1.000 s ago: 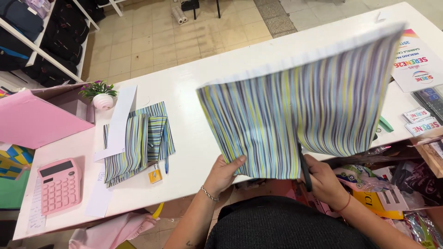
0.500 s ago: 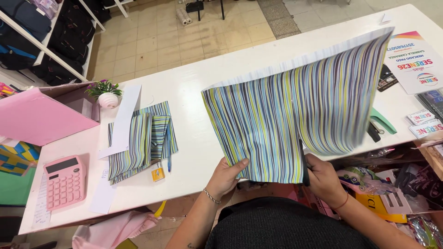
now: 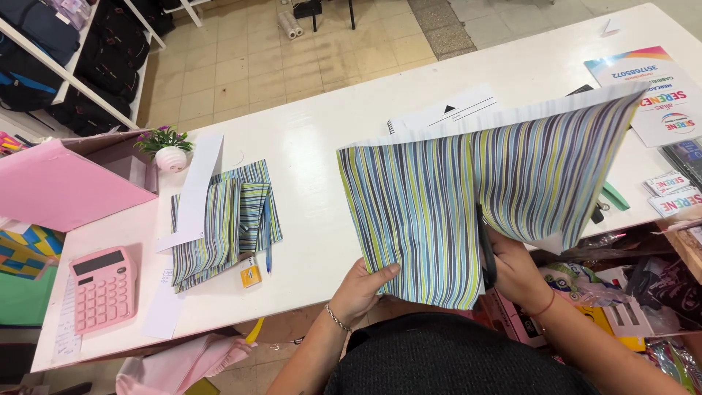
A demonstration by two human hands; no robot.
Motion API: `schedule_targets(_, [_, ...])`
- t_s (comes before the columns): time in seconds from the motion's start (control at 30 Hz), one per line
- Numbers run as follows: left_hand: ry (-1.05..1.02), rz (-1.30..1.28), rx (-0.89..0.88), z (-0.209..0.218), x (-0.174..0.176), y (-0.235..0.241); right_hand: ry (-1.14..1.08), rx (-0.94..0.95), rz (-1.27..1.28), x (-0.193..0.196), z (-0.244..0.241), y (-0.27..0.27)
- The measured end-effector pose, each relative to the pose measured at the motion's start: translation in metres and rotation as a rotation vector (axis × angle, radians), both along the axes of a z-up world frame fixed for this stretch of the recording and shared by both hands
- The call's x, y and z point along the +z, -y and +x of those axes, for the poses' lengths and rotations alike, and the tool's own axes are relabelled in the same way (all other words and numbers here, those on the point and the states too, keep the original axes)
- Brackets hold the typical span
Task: The person covers spiral-bound notebooks with striped paper. They fold the paper over the notebook covers, use a stapler to secure the paper, and trim the excess with scissors. The person repeats this process for multiple notebooks.
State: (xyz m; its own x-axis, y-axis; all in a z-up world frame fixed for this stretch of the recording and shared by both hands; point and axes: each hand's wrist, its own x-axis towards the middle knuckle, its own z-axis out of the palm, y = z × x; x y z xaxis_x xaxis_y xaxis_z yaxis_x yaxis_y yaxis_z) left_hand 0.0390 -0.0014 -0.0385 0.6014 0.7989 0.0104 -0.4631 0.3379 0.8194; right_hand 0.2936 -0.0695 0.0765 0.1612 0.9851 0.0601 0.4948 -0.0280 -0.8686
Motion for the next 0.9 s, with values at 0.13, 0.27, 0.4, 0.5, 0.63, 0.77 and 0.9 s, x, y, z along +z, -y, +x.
schedule_targets(0.13, [0.022, -0.037, 0.017, 0.0, 0.011, 0.004, 0.003, 0.022, 0.019, -0.026, 0.007, -0.003])
schedule_targets(0.27, [0.02, -0.041, 0.025, -0.001, 0.012, 0.003, -0.019, -0.02, 0.045, -0.096, 0.032, -0.009])
schedule_targets(0.4, [0.018, -0.03, 0.044, 0.001, 0.046, 0.005, -0.045, -0.073, 0.019, -0.094, 0.026, -0.008])
schedule_targets(0.5, [0.018, -0.041, 0.028, 0.001, 0.057, 0.005, -0.023, -0.064, -0.024, -0.091, 0.028, -0.016])
schedule_targets(0.63, [0.01, -0.059, 0.046, 0.0, 0.063, 0.004, -0.031, -0.032, -0.04, -0.045, 0.007, -0.023])
schedule_targets(0.77, [-0.023, -0.077, 0.045, -0.006, 0.052, 0.002, -0.077, 0.027, -0.097, -0.03, 0.002, -0.038])
schedule_targets(0.9, [-0.031, -0.118, 0.05, -0.01, 0.043, 0.002, -0.085, 0.064, -0.095, -0.051, 0.007, -0.051])
